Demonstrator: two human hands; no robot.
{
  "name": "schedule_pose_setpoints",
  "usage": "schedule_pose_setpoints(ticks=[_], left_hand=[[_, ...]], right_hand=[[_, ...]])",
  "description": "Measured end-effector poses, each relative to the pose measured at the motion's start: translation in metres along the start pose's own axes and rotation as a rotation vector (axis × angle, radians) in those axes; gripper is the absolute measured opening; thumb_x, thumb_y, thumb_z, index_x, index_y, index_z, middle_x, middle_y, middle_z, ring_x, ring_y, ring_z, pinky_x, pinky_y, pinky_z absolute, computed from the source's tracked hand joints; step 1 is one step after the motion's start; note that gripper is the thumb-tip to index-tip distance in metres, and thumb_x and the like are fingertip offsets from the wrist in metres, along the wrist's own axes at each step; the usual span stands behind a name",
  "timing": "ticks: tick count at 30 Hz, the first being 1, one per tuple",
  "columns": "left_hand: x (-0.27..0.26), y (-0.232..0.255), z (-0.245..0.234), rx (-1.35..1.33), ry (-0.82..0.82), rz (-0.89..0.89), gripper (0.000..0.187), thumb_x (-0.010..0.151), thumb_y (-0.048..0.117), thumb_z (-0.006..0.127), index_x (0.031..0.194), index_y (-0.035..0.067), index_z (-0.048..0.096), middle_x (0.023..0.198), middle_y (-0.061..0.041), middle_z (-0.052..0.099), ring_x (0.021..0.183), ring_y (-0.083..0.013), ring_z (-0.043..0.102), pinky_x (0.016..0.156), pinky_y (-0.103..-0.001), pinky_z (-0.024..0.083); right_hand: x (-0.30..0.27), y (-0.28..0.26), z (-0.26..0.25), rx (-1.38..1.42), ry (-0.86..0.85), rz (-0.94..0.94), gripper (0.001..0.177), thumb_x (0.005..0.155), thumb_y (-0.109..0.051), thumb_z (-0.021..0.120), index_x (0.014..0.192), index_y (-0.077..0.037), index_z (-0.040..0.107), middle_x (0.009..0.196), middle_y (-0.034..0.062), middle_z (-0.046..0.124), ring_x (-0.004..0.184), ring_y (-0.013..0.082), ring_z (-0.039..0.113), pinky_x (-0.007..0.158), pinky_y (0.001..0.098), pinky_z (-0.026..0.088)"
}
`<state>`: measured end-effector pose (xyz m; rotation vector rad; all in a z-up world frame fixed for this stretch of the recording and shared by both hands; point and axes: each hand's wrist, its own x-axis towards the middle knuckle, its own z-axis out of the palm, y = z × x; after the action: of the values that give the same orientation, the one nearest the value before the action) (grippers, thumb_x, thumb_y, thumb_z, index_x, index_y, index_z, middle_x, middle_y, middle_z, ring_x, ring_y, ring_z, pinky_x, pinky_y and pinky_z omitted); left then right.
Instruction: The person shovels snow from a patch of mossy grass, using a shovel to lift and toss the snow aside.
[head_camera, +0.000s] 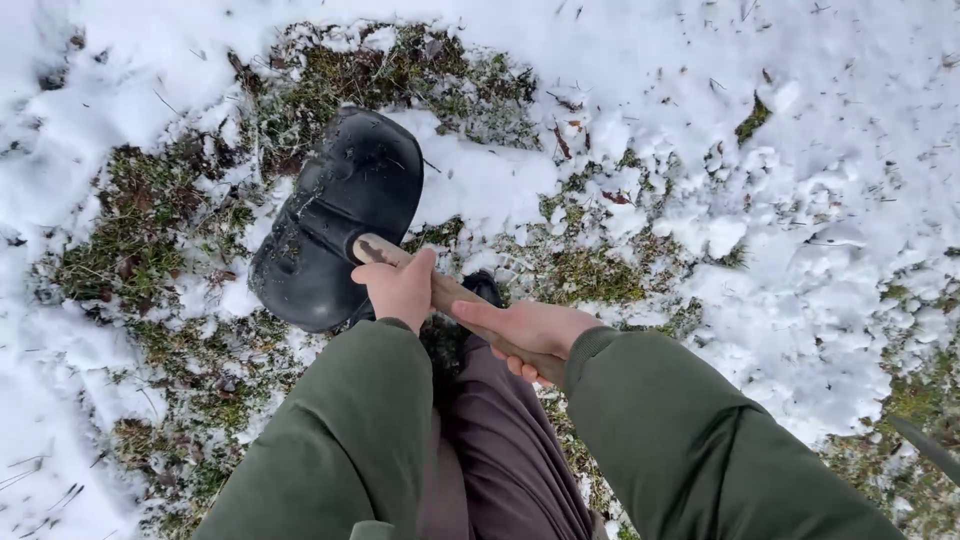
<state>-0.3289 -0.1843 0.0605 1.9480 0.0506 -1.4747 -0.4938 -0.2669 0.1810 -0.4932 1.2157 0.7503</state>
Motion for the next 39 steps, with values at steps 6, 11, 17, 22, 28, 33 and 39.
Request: schedule_pose_setpoints(ticks=[6,11,17,22,28,33,39], left_hand=[[0.034,-0.019,-0.106,0.131,0.246,0.039,0.115,0.099,0.008,0.066,0.154,-0.002,-0.034,0.078,0.003,0.048,0.062,-0.0075,0.041,0.065,-0.048,0.037],[0.044,-0.005,-0.162,0.216,0.354,-0.137,0.105,0.092,0.007,0.064,0.159,-0.010,-0.014,0.078,0.001,0.061,0.064,-0.0097,0.059,0.066,-0.041,0.051],[0.082,-0.011,-0.184,0.199,0.388,-0.234,0.055,0.081,0.019,0.077,0.119,-0.013,0.056,0.098,-0.016,0.053,0.077,-0.0197,0.067,0.050,-0.048,0.070],[0.067,0.001,-0.125,-0.156,0.397,-0.087,0.061,0.081,0.003,0.065,0.126,-0.005,0.024,0.073,0.003,0.039,0.059,-0.0094,0.046,0.052,-0.042,0.036],[0.043,0.063,0.006,-0.084,0.273,-0.334,0.073,0.070,0.021,0.070,0.130,0.001,0.034,0.114,-0.016,0.060,0.095,-0.0302,0.067,0.068,-0.047,0.065],[0.036,0.083,0.051,0.086,0.069,-0.256,0.073,0.073,0.030,0.068,0.129,0.001,0.033,0.113,-0.017,0.065,0.095,-0.0301,0.069,0.068,-0.044,0.062],[0.055,0.074,-0.021,0.321,0.277,-0.161,0.065,0.079,0.027,0.075,0.124,0.006,0.033,0.102,-0.011,0.064,0.087,-0.0248,0.065,0.070,-0.044,0.054]], right_hand=[[0.065,-0.037,0.058,-0.107,-0.124,-0.063,0.071,0.097,-0.078,0.055,0.071,-0.011,0.058,0.059,0.0065,0.058,0.046,0.0145,0.053,0.047,0.0334,0.046],[0.099,-0.076,0.097,-0.299,-0.117,-0.071,0.073,0.087,-0.084,0.055,0.067,-0.013,0.054,0.057,0.0039,0.056,0.044,0.0150,0.052,0.044,0.0328,0.044],[0.120,-0.111,0.104,-0.578,-0.014,-0.069,0.073,0.087,-0.086,0.056,0.067,-0.016,0.055,0.057,0.0030,0.059,0.046,0.0150,0.056,0.048,0.0352,0.049],[0.095,-0.117,0.071,-0.665,0.049,-0.035,0.073,0.090,-0.084,0.053,0.070,-0.014,0.056,0.058,0.0033,0.059,0.047,0.0156,0.057,0.050,0.0331,0.052],[0.006,-0.103,0.009,-0.628,0.269,0.153,0.077,0.101,-0.080,0.046,0.069,-0.010,0.054,0.060,0.0081,0.054,0.052,0.0202,0.047,0.064,0.0351,0.043],[-0.018,-0.082,-0.013,-0.260,0.285,0.164,0.067,0.106,-0.071,0.052,0.081,-0.009,0.051,0.067,0.0078,0.047,0.054,0.0196,0.040,0.057,0.0357,0.043],[0.024,-0.086,0.030,-0.056,0.018,0.088,0.065,0.098,-0.074,0.049,0.085,-0.010,0.048,0.067,0.0053,0.045,0.050,0.0159,0.037,0.050,0.0307,0.039]])
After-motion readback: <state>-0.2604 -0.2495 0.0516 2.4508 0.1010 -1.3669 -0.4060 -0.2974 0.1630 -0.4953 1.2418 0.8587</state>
